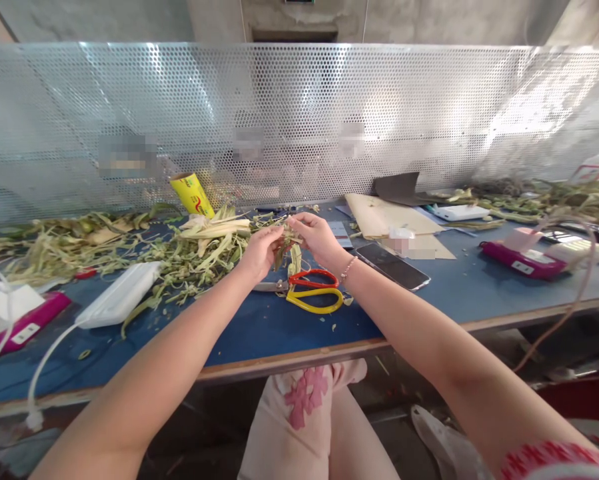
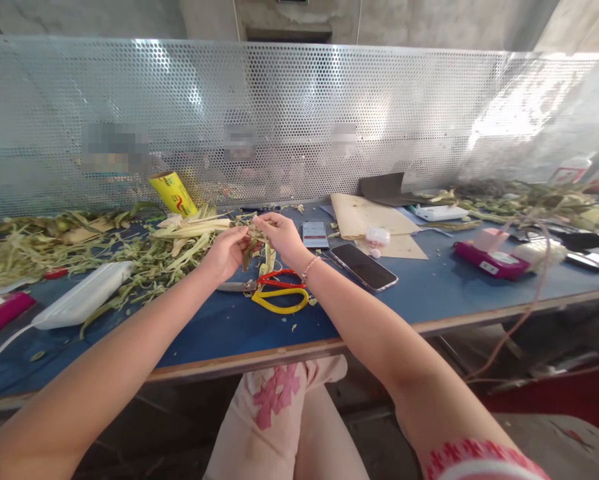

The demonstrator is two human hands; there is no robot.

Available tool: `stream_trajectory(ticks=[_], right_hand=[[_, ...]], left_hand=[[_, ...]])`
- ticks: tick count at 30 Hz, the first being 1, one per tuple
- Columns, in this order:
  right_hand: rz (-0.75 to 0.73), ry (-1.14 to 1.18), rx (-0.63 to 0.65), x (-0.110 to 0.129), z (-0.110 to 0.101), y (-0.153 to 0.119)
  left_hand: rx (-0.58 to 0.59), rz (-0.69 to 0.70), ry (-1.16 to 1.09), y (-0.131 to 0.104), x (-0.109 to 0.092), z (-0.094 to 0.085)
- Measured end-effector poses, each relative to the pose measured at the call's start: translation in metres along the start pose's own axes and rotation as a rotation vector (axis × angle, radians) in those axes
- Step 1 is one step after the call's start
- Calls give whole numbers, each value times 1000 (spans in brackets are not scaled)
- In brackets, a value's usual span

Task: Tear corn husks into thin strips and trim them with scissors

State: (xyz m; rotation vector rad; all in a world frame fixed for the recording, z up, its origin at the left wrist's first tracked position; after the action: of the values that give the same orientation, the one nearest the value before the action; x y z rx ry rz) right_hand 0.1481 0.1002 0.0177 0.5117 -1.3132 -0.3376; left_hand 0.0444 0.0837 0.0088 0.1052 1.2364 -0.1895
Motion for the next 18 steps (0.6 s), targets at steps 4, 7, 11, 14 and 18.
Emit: stream_trajectory(ticks=[4,7,11,14,18], right_hand=[[-20,-62,53,-1,4,-1],[-37,-111,88,0,6,-1],[-39,-172,82,3,5,-1],[-52,-189,92,7,6,-1],[-77,-212,116,8,6,-1]], left_hand=[[-98,30,0,1,0,-7],[-181,75,8,3,-1,-14],[-271,248,161,1,-10,-20],[-312,339,317,-3,-17,-21],[-248,281,299,-2,-17,-18]])
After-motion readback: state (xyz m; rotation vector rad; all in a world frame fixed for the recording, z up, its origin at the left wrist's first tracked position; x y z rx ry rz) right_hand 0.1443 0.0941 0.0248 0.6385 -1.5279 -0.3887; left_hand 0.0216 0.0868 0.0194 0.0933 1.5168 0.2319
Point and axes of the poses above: each hand's wrist, its own y-axis towards the middle knuckle, its own z-axis out of the palm, x = y × z, the point moved 8 cm from there along y, towards the middle knuckle, and after that the axes turned 13 degrees about -z, right-handed, at the moved point
